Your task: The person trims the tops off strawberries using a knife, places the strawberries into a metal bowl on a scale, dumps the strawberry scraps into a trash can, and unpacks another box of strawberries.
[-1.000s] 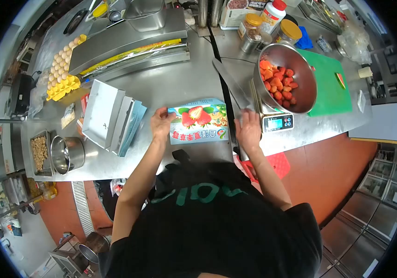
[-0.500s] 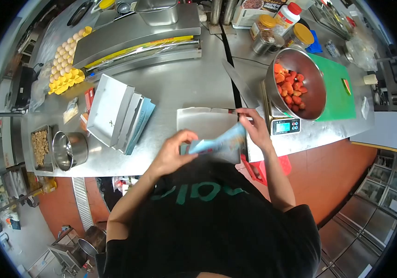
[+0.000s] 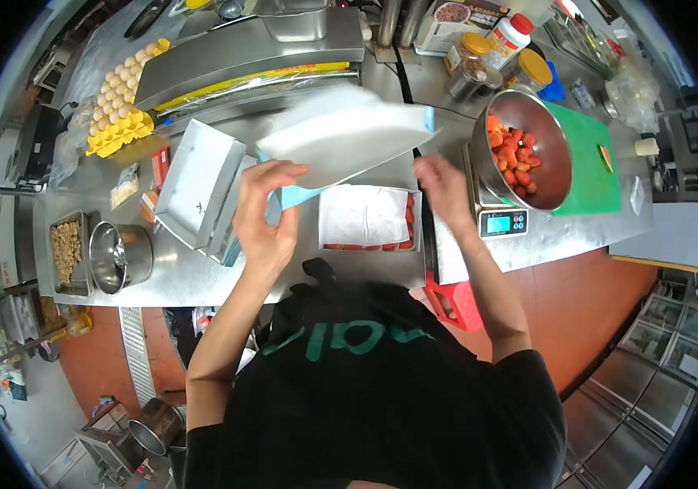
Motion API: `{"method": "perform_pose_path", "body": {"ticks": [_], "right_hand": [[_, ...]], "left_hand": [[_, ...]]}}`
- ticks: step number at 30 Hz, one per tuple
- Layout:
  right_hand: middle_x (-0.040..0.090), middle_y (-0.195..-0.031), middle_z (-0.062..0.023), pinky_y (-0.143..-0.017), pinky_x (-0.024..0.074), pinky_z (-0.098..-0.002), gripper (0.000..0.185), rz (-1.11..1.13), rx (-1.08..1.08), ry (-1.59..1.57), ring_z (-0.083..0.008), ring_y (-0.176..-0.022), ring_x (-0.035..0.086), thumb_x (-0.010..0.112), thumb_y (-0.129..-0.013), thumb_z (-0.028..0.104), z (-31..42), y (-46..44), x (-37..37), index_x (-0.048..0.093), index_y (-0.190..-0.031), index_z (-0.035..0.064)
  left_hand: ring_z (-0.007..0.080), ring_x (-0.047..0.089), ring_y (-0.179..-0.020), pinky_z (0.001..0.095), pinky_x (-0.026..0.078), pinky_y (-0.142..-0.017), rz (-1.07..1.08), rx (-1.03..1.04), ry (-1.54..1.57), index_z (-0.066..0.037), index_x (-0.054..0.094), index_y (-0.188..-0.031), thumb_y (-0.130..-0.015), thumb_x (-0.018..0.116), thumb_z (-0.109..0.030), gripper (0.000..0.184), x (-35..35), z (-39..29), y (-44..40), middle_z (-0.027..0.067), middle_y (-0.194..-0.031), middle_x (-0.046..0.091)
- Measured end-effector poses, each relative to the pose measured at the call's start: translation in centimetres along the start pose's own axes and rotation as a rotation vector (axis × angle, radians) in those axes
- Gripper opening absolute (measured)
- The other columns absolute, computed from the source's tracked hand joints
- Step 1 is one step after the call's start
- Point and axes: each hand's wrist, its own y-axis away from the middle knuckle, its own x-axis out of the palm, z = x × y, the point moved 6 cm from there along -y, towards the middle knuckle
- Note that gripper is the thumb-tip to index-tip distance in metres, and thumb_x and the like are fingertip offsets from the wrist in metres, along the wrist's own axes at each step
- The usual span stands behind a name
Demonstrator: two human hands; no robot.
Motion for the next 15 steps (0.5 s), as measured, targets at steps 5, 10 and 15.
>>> {"method": "perform_pose_path", "body": {"ticks": [5,10,15], "right_hand": [[0.053,-0.104,-0.012,-0.074,0.0494,-0.0359,0.034,0.114,-0.418,0.756,-0.028,-0.094,0.055,0.067,-0.076,0.028,4.3,3.8,8.2,0.06,-0.102,0.0071],[0.051,-0.105,-0.0086,-0.075,0.0483,-0.0366,0.027,0.134,-0.509,0.691,-0.0263,-0.098,0.049,0.064,-0.075,0.019,1.4,4.5,9.2,0.058,-0.098,0.0066],[0.051,-0.093,-0.0073,-0.072,0.0473,-0.0369,0.011,0.219,-0.576,0.734,-0.0261,-0.091,0.05,0.058,-0.078,0.01,2.2,4.8,10.1,0.055,-0.086,0.0048]], "left_hand": [[0.0275,0.056,-0.093,0.0353,0.046,-0.08,-0.007,0.044,-0.137,-0.002,0.054,-0.093,-0.068,0.057,0.012,0.029,3.5,4.0,0.8,0.0105,-0.095,0.061],[0.0297,0.056,-0.093,0.038,0.045,-0.08,0.015,0.081,-0.085,-0.001,0.053,-0.094,-0.066,0.055,0.014,0.032,4.0,4.4,1.4,0.011,-0.095,0.061],[0.0334,0.049,-0.109,0.0399,0.042,-0.09,0.104,0.079,-0.4,-0.001,0.053,-0.097,-0.062,0.055,0.014,0.038,5.1,7.4,0.6,0.0157,-0.114,0.054]]}}
